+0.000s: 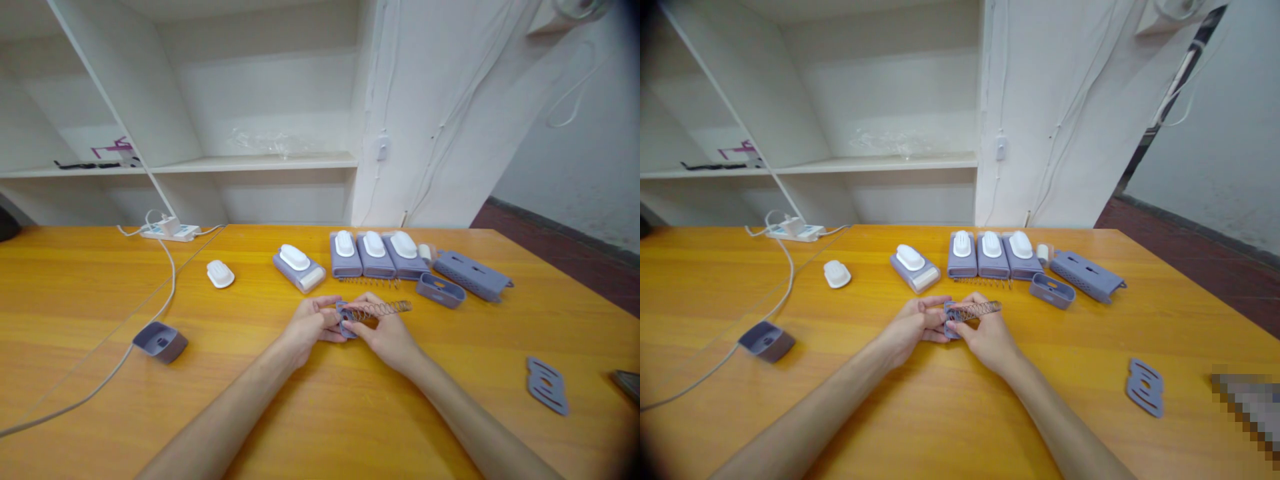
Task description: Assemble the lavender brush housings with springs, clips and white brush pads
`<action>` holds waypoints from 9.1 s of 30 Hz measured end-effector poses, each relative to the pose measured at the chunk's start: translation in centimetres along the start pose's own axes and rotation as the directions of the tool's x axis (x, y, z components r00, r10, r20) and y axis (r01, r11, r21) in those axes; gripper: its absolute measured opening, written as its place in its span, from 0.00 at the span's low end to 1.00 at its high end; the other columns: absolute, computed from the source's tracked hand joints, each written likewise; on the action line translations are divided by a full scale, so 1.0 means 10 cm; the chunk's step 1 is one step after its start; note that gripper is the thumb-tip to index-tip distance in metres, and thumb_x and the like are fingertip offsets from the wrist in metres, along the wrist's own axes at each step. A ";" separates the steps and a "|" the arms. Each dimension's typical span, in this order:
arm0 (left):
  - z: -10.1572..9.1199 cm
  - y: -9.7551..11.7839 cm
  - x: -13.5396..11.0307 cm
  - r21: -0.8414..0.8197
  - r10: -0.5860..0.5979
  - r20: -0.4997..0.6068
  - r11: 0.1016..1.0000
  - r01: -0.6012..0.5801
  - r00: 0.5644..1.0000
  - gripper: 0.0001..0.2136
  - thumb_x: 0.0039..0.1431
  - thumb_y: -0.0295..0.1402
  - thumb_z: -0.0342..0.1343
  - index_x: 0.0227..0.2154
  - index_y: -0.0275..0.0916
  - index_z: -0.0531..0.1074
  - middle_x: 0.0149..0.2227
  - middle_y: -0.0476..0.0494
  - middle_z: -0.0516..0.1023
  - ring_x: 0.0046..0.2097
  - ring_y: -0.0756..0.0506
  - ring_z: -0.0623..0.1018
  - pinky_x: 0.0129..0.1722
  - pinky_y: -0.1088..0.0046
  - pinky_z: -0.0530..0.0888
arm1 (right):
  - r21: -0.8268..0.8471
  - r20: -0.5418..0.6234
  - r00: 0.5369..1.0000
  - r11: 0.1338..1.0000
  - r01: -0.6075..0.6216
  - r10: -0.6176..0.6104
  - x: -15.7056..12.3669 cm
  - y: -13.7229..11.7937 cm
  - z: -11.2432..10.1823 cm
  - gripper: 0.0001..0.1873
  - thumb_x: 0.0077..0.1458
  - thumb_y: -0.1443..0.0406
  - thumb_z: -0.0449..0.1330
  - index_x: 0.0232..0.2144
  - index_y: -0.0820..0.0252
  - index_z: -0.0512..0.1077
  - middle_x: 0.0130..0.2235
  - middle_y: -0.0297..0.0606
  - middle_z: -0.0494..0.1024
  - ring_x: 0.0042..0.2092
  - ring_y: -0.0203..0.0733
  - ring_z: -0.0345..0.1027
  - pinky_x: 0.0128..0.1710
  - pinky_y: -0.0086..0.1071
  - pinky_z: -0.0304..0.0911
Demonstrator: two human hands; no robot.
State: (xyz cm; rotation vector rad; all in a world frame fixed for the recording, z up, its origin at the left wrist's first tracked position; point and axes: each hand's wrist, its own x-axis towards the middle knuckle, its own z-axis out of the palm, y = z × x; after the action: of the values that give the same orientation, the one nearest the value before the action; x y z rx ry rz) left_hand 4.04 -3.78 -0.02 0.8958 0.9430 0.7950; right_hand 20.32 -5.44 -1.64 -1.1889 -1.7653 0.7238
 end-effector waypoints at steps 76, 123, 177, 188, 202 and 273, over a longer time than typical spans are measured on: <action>0.04 0.01 0.03 -0.001 0.118 -0.079 0.993 -0.118 0.990 0.21 0.50 0.19 0.54 0.49 0.26 0.64 0.30 0.41 0.76 0.27 0.51 0.76 0.29 0.75 0.76 | -0.155 -0.117 0.958 0.958 0.242 -0.261 -0.04 0.01 0.07 0.14 0.47 0.71 0.58 0.39 0.54 0.73 0.38 0.37 0.75 0.41 0.40 0.70 0.43 0.33 0.66; 0.02 -0.01 0.04 -0.051 0.151 -0.021 0.987 -0.152 0.988 0.21 0.47 0.24 0.60 0.46 0.28 0.66 0.34 0.37 0.77 0.29 0.48 0.77 0.33 0.70 0.76 | -0.213 -0.151 0.986 0.976 0.036 -0.070 -0.01 0.05 0.03 0.12 0.48 0.60 0.62 0.36 0.56 0.74 0.35 0.37 0.75 0.38 0.44 0.69 0.39 0.38 0.66; -0.05 0.00 0.03 -0.018 -0.017 -0.020 1.000 0.016 1.000 0.24 0.44 0.22 0.60 0.47 0.28 0.64 0.38 0.31 0.77 0.33 0.43 0.78 0.38 0.62 0.76 | 0.016 0.048 0.986 0.987 -0.158 0.157 0.01 0.07 0.01 0.13 0.43 0.60 0.65 0.31 0.61 0.72 0.25 0.33 0.72 0.28 0.38 0.64 0.29 0.30 0.59; -0.06 0.02 0.00 -0.083 -0.069 0.064 0.994 0.075 0.996 0.25 0.46 0.21 0.58 0.50 0.30 0.62 0.40 0.32 0.76 0.34 0.44 0.79 0.40 0.61 0.75 | 0.104 0.001 0.981 0.976 -0.192 0.193 -0.01 0.05 0.02 0.16 0.40 0.62 0.67 0.34 0.60 0.73 0.30 0.34 0.77 0.33 0.41 0.70 0.36 0.33 0.64; -0.08 0.05 -0.01 -0.052 -0.068 0.095 0.996 0.073 0.993 0.26 0.47 0.20 0.57 0.51 0.31 0.61 0.41 0.31 0.76 0.34 0.44 0.79 0.41 0.57 0.75 | 0.055 0.052 0.991 0.991 -0.126 0.123 -0.02 0.01 -0.03 0.14 0.42 0.64 0.65 0.36 0.59 0.75 0.34 0.37 0.79 0.37 0.42 0.72 0.42 0.36 0.64; -0.04 -0.01 0.02 -0.157 0.104 0.137 0.984 -0.082 0.985 0.21 0.48 0.25 0.61 0.46 0.31 0.64 0.40 0.31 0.77 0.37 0.41 0.79 0.44 0.56 0.73 | 0.772 0.272 0.809 0.384 -0.507 0.521 0.02 -0.08 0.01 0.11 0.45 0.68 0.64 0.35 0.63 0.74 0.25 0.33 0.71 0.22 0.27 0.57 0.18 0.20 0.55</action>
State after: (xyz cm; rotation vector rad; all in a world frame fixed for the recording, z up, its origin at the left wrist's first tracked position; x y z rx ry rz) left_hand 3.78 -3.54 -0.27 0.8573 0.7080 0.8574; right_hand 19.83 -5.56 -0.96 -1.0143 -0.7383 1.6913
